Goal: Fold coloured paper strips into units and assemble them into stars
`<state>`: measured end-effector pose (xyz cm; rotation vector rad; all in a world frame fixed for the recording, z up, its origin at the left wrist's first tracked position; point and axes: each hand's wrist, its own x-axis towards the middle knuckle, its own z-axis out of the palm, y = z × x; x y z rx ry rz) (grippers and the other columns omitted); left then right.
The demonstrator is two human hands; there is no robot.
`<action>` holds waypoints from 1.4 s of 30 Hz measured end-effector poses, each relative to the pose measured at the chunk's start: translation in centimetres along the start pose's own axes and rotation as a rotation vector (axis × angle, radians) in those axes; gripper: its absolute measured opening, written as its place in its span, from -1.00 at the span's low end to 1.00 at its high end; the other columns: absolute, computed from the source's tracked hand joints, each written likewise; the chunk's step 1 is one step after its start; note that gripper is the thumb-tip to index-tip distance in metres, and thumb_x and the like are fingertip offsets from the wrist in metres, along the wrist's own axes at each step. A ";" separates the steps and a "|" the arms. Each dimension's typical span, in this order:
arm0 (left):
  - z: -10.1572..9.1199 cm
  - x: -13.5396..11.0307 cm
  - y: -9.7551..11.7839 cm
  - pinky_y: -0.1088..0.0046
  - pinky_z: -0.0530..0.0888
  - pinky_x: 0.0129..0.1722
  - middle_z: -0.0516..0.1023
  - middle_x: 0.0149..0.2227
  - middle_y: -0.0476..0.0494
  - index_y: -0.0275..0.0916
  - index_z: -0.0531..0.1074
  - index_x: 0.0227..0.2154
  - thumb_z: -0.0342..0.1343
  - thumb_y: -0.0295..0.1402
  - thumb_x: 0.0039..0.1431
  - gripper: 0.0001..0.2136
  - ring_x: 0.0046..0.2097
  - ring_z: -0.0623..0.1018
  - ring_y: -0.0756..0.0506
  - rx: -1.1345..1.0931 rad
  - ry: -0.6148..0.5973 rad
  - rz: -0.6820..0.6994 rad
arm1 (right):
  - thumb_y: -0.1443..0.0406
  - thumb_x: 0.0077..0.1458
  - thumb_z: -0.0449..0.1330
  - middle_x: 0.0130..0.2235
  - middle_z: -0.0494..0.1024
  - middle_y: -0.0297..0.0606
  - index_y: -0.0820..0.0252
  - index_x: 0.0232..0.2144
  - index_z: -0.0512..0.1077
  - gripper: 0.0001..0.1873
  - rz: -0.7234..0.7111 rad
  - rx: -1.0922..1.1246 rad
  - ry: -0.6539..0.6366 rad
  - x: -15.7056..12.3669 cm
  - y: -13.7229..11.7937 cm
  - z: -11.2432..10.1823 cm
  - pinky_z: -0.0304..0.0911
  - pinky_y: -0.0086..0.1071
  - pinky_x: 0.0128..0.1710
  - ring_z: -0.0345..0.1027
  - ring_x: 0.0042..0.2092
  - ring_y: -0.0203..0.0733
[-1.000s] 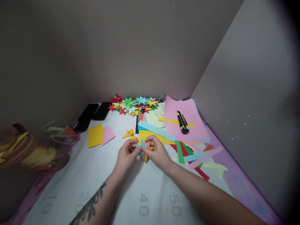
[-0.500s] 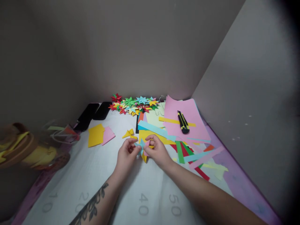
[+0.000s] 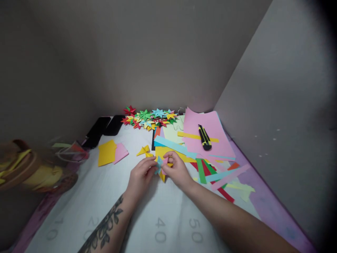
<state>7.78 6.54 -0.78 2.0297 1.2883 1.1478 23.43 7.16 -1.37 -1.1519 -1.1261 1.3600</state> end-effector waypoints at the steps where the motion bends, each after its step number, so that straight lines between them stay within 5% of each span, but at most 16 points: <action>1: 0.0 0.0 0.0 0.29 0.44 -0.06 0.55 -0.13 -0.18 -0.17 0.48 -0.34 0.04 -0.44 0.13 -0.87 -0.05 0.50 -0.13 0.002 0.001 0.008 | 0.37 -0.13 0.13 -0.53 0.38 -0.49 0.15 -0.31 0.21 -0.74 -0.003 -0.002 0.002 0.0 0.0 0.0 0.15 -0.51 -0.57 0.28 -0.56 -0.36; 18: -1.3 0.7 -0.4 0.30 0.41 -0.04 0.52 -0.08 -0.22 -0.19 0.48 -0.32 0.04 -0.43 0.13 -0.87 -0.03 0.49 -0.13 0.007 -0.112 0.045 | 0.36 -0.11 0.13 -0.52 0.39 -0.48 0.14 -0.30 0.20 -0.74 -0.017 -0.002 -0.009 0.1 0.3 -0.1 0.17 -0.50 -0.56 0.29 -0.56 -0.35; 28: -1.8 1.3 0.2 0.36 0.42 -0.15 0.52 -0.15 -0.22 -0.21 0.44 -0.50 0.08 -0.40 0.07 -0.91 -0.05 0.46 -0.16 -0.174 -0.175 -0.159 | 0.35 -0.07 0.12 -0.51 0.33 -0.48 0.14 -0.28 0.22 -0.77 -0.084 -0.046 -0.033 0.0 0.8 -0.2 0.18 -0.52 -0.56 0.26 -0.53 -0.37; 35: -1.9 1.6 0.1 0.47 0.39 -0.28 0.47 -0.38 -0.10 -0.23 0.42 -0.50 0.11 -0.38 0.04 -0.93 -0.29 0.46 -0.06 -0.314 -0.213 -0.270 | 0.34 -0.02 0.11 -0.46 0.33 -0.42 0.13 -0.29 0.24 -0.81 -0.127 -0.168 -0.038 -0.2 0.6 -0.2 0.20 -0.51 -0.53 0.27 -0.48 -0.35; 42: -1.0 1.1 0.0 0.52 0.40 -0.41 0.43 -0.42 -0.04 -0.23 0.37 -0.47 0.12 -0.37 0.04 -0.94 -0.37 0.44 -0.03 -0.206 -0.061 -0.308 | 0.35 -0.01 0.10 -0.46 0.33 -0.42 0.13 -0.29 0.25 -0.83 -0.143 -0.197 -0.026 -0.2 0.6 -0.1 0.17 -0.52 -0.54 0.26 -0.49 -0.36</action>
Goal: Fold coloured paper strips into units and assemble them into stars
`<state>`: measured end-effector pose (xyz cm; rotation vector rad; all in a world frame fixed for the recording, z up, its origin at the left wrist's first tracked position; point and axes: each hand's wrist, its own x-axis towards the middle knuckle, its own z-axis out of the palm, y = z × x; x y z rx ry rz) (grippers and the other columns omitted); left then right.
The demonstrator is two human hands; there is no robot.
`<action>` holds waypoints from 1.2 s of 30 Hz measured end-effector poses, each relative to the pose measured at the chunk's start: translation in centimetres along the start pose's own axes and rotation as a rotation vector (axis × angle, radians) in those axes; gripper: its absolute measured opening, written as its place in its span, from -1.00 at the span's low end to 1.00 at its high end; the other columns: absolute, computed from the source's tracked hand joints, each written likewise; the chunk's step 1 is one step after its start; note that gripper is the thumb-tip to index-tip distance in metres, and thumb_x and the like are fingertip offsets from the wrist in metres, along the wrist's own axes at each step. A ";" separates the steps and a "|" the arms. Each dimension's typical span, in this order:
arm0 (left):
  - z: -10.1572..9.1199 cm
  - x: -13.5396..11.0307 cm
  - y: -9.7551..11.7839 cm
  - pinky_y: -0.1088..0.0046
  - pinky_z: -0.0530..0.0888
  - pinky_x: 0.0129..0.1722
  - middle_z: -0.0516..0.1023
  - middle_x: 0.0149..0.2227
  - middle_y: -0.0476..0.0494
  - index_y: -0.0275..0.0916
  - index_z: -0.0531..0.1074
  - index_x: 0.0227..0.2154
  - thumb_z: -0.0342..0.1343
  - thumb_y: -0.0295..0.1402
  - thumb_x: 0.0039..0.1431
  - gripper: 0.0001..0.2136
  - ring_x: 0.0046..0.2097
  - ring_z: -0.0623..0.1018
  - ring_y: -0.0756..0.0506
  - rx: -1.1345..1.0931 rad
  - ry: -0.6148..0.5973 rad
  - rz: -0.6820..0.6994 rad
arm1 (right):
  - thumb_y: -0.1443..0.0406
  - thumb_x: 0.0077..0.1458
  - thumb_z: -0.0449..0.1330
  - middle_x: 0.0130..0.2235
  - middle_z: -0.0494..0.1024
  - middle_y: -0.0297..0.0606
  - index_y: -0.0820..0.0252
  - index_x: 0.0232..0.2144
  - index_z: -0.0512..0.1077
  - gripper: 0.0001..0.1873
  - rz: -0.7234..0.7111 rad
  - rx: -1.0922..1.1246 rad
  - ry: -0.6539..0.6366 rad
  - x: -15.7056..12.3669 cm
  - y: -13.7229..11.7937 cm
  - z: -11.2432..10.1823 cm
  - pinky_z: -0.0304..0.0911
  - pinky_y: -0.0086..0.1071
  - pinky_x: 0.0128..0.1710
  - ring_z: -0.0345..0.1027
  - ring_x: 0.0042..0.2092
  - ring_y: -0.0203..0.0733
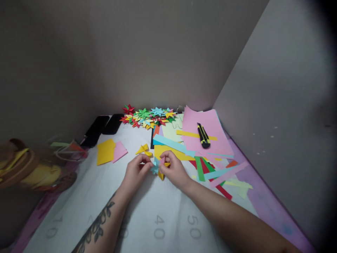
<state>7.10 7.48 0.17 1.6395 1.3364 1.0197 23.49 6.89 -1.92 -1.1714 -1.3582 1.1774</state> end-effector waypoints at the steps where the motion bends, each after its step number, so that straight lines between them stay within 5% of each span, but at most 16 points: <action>1: 0.1 -0.1 -0.1 0.53 0.40 -0.41 0.43 -0.41 -0.05 -0.23 0.37 -0.46 0.11 -0.37 0.05 -0.94 -0.37 0.44 -0.02 0.026 0.009 0.029 | 0.36 -0.02 0.10 -0.46 0.33 -0.42 0.13 -0.29 0.24 -0.82 0.001 0.000 0.001 0.0 0.1 0.0 0.18 -0.51 -0.54 0.27 -0.49 -0.36; 9: -0.1 0.0 -0.6 0.48 0.40 -0.29 0.45 -0.30 -0.13 -0.21 0.47 -0.32 0.04 -0.43 0.15 -0.88 -0.22 0.45 -0.05 0.164 -0.049 0.320 | 0.36 -0.02 0.11 -0.46 0.34 -0.42 0.13 -0.29 0.24 -0.82 -0.012 -0.019 0.013 0.2 0.6 -0.1 0.18 -0.52 -0.54 0.28 -0.48 -0.36; 24: 0.4 0.1 -0.2 0.48 0.32 -0.35 0.41 -0.38 -0.06 -0.24 0.39 -0.40 0.06 -0.34 0.14 -0.91 -0.35 0.40 -0.03 0.265 -0.103 0.107 | 0.36 -0.01 0.09 -0.34 0.43 -0.33 0.13 -0.30 0.27 -0.85 -0.115 -0.166 0.041 -0.2 0.0 0.1 0.23 -0.44 -0.41 0.37 -0.31 -0.25; 30: 0.4 -0.1 0.0 0.44 0.29 -0.31 0.37 -0.41 -0.07 -0.24 0.32 -0.49 -0.10 -0.31 0.22 -0.79 -0.31 0.38 -0.06 0.441 -0.145 0.145 | 0.36 0.00 0.07 -0.39 0.40 -0.36 0.13 -0.31 0.27 -0.87 -0.117 -0.179 0.041 -0.2 0.0 0.2 0.20 -0.47 -0.44 0.35 -0.34 -0.27; 36: 0.5 0.1 -0.2 0.49 0.20 -0.46 0.26 -0.58 0.02 -0.23 0.20 -0.64 -0.09 -0.18 0.19 -0.66 -0.47 0.32 -0.02 0.406 -0.090 0.012 | 0.37 -0.05 0.10 -0.47 0.35 -0.42 0.12 -0.28 0.25 -0.79 -0.033 -0.085 0.005 -0.2 0.3 0.3 0.17 -0.50 -0.50 0.29 -0.45 -0.33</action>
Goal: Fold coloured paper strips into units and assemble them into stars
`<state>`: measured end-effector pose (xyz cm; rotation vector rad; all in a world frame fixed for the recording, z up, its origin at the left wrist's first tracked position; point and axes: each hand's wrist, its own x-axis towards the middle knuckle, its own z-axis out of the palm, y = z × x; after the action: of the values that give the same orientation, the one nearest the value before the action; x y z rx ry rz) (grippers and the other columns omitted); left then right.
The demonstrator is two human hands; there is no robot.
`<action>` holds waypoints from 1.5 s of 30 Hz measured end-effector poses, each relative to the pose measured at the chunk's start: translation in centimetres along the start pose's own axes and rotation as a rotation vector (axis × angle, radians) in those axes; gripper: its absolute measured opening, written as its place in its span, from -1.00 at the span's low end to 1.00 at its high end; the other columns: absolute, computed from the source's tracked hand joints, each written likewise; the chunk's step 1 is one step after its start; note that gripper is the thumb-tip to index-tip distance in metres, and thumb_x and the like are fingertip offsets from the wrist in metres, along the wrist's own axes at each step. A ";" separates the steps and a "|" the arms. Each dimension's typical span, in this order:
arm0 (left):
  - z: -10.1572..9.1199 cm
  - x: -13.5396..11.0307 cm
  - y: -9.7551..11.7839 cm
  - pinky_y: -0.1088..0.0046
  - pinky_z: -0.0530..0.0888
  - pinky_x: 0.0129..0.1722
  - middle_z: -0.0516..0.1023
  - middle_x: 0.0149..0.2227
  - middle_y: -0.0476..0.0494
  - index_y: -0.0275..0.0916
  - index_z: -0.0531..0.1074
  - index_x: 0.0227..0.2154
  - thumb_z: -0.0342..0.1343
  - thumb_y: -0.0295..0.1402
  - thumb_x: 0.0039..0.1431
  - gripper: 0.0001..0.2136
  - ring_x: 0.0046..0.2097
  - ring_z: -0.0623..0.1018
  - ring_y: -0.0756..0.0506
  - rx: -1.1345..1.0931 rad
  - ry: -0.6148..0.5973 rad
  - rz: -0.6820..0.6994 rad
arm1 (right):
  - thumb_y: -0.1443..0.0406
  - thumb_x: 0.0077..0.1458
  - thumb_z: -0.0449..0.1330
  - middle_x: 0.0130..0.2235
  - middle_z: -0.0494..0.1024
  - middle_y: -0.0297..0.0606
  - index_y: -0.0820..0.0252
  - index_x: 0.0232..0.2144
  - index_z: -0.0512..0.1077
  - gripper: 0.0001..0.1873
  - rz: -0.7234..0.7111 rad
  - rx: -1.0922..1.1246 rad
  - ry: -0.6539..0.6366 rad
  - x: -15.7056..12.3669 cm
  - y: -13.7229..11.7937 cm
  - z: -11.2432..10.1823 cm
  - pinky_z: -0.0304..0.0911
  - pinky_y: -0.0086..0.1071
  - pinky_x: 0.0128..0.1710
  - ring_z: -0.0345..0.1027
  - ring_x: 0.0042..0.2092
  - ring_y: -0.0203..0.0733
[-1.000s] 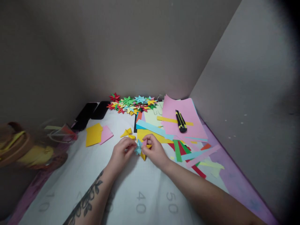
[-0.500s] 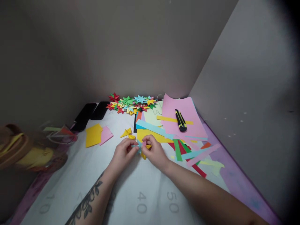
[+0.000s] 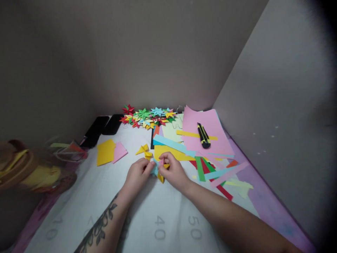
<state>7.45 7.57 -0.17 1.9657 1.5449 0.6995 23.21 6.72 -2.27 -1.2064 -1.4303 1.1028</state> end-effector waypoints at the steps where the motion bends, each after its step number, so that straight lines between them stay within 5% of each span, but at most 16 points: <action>1: 0.0 0.0 -0.1 0.49 0.20 -0.48 0.24 -0.59 0.03 -0.23 0.19 -0.66 -0.07 -0.17 0.17 -0.65 -0.49 0.31 -0.01 -0.031 0.027 -0.024 | 0.37 -0.05 0.10 -0.48 0.35 -0.43 0.12 -0.28 0.25 -0.79 0.023 0.032 -0.005 0.0 0.0 0.0 0.17 -0.50 -0.51 0.28 -0.47 -0.33; 12: 0.1 0.1 -0.2 0.51 0.22 -0.46 0.26 -0.58 0.03 -0.25 0.23 -0.66 -0.01 -0.21 0.12 -0.68 -0.47 0.31 0.01 -0.199 0.071 -0.033 | 0.37 -0.07 0.12 -0.56 0.28 -0.52 0.13 -0.26 0.22 -0.74 0.116 0.222 -0.049 0.5 0.5 -0.2 0.09 -0.54 -0.57 0.18 -0.56 -0.39; 16: 0.5 0.1 0.1 0.52 0.29 -0.43 0.37 -0.44 -0.01 -0.25 0.33 -0.42 0.05 -0.21 0.06 -0.81 -0.42 0.36 0.01 -0.463 0.143 -0.120 | 0.37 -0.08 0.13 -0.57 0.28 -0.53 0.13 -0.26 0.21 -0.73 0.139 0.269 -0.016 0.5 0.2 0.0 0.09 -0.54 -0.58 0.18 -0.57 -0.39; 20: 1.1 -0.2 0.6 0.55 0.29 -0.48 0.35 -0.47 0.03 -0.26 0.32 -0.30 0.13 -0.22 -0.01 -0.74 -0.47 0.35 0.04 -0.646 0.081 -0.210 | 0.35 -0.09 0.14 -0.57 0.29 -0.54 0.14 -0.27 0.19 -0.73 0.144 0.302 -0.015 0.5 0.0 0.1 0.12 -0.52 -0.57 0.20 -0.58 -0.38; 26: 0.8 -0.5 0.8 0.56 0.19 -0.55 0.25 -0.59 0.10 -0.27 0.38 -0.35 0.14 -0.25 -0.02 -0.79 -0.55 0.27 0.06 -0.582 0.045 -0.193 | 0.36 -0.13 0.17 -0.57 0.32 -0.52 0.16 -0.28 0.22 -0.70 0.143 0.250 -0.046 0.4 0.1 0.0 0.12 -0.51 -0.55 0.20 -0.55 -0.37; 34: 0.9 -0.6 1.2 0.51 0.34 -0.41 0.42 -0.39 -0.02 -0.24 0.29 -0.12 -0.06 -0.23 0.15 -0.72 -0.41 0.40 0.01 -0.645 0.080 -0.168 | 0.37 -0.16 0.19 -0.58 0.25 -0.55 0.15 -0.34 0.25 -0.74 0.142 0.303 0.015 0.4 -0.2 0.2 0.09 -0.52 -0.55 0.14 -0.57 -0.39; 39: 2.1 -1.2 1.8 0.53 0.35 -0.43 0.40 -0.35 -0.01 -0.23 0.22 -0.07 0.14 -0.28 -0.01 -0.58 -0.38 0.43 0.01 -0.576 0.041 -0.142 | 0.30 -0.17 0.20 -0.59 0.24 -0.56 0.13 -0.34 0.20 -0.70 0.209 0.406 0.080 0.6 -0.6 0.2 0.07 -0.51 -0.62 0.12 -0.62 -0.38; 45: 2.1 -1.0 1.4 0.52 0.35 -0.45 0.39 -0.43 0.02 -0.25 0.23 -0.09 0.12 -0.35 -0.03 -0.60 -0.43 0.44 0.01 -0.617 0.079 -0.241 | 0.32 -0.19 0.21 -0.56 0.23 -0.53 0.13 -0.32 0.20 -0.67 0.164 0.402 0.076 0.6 -0.4 0.2 0.09 -0.49 -0.55 0.15 -0.55 -0.37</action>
<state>9.65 6.10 -0.75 1.2902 1.3630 1.0109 22.91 7.29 -1.87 -1.0728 -1.0025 1.3652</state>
